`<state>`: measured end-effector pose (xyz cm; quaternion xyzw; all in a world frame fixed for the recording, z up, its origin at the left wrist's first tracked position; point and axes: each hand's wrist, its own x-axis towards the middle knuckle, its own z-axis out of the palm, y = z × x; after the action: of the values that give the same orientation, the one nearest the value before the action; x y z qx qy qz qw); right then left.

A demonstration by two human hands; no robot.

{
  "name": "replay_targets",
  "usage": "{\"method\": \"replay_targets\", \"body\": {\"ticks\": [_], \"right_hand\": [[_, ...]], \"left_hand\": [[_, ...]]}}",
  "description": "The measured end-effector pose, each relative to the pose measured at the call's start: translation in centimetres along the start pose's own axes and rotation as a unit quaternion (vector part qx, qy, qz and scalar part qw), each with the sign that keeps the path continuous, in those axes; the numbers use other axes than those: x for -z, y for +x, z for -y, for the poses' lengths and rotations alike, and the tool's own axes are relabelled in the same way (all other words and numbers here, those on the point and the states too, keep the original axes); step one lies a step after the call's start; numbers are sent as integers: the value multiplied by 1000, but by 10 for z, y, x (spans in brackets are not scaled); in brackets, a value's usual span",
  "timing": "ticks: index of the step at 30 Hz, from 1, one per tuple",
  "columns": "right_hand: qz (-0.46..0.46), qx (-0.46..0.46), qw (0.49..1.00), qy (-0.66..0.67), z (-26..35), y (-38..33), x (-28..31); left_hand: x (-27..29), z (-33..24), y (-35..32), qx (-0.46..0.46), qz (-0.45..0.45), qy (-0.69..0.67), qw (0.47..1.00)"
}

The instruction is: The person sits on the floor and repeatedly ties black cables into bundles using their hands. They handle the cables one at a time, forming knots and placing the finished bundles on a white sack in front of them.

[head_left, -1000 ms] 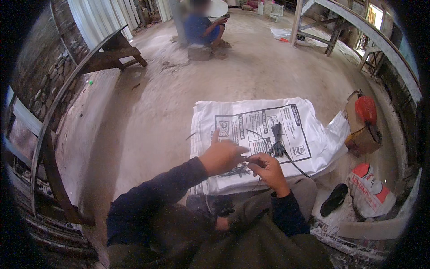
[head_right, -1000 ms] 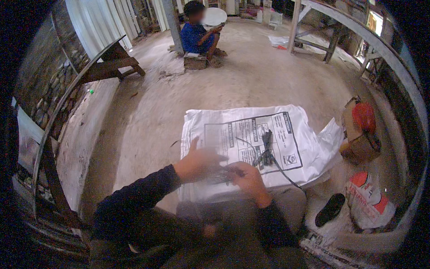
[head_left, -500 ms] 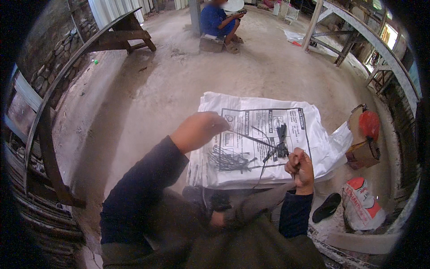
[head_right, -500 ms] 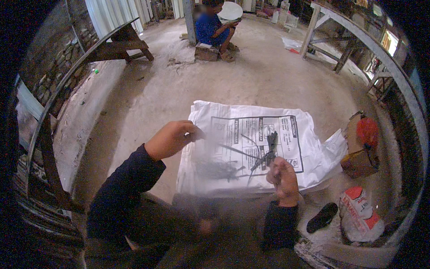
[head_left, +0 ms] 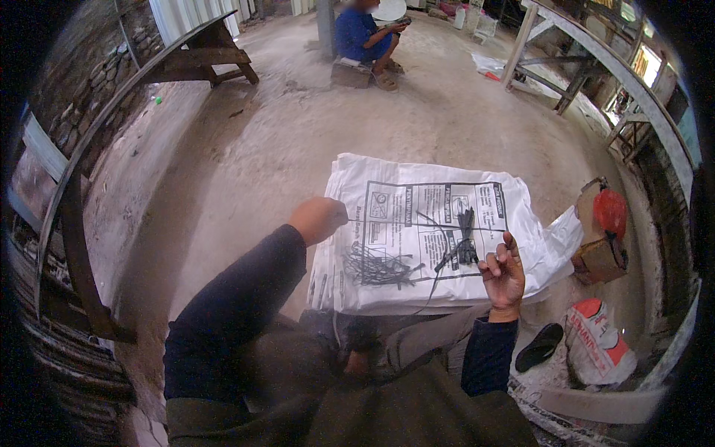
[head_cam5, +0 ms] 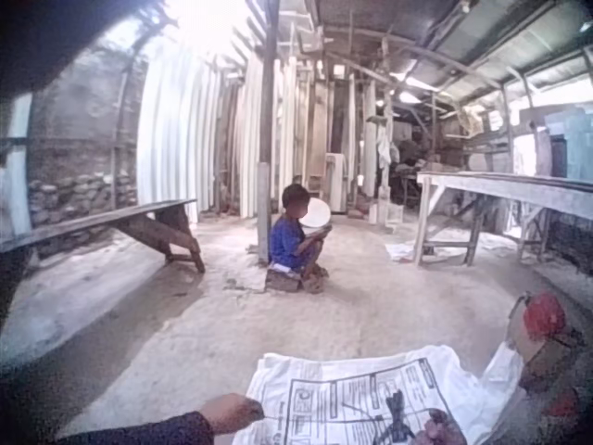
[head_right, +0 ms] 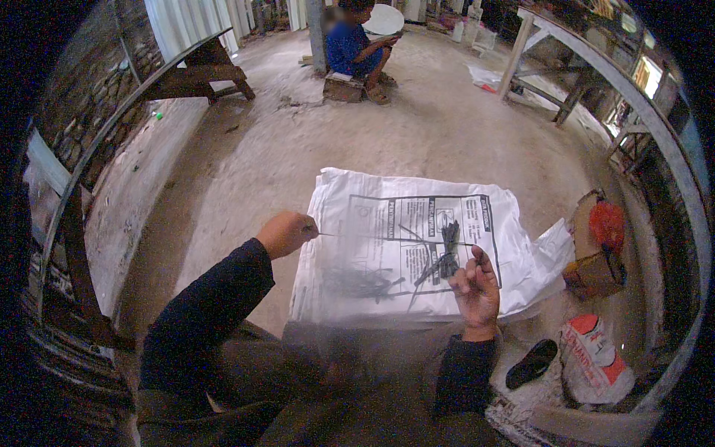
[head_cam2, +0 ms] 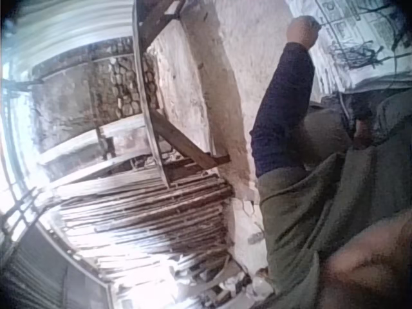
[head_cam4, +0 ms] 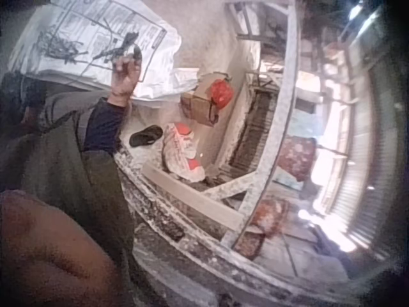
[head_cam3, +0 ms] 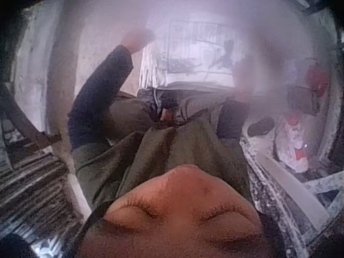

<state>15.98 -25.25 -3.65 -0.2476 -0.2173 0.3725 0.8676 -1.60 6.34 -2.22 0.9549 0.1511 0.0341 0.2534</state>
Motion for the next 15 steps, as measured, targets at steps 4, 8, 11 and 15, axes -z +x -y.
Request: {"method": "replay_targets", "body": {"ticks": [4,8,11,15], "right_hand": [[14,-39,999,9,-22,1,-3],[-33,-131,990,-38,-60,-2,-19],[-82,-179,974,-111,-78,-4,-33],[-107,-198,955,-196,-86,-3,-36]], "left_hand": [[-17,-22,0,32,38,-217,975],[-44,-50,-2,17,70,-443,894],[-64,-57,-1,9,99,-420,902],[-82,-60,-3,-3,131,-416,900]]}}
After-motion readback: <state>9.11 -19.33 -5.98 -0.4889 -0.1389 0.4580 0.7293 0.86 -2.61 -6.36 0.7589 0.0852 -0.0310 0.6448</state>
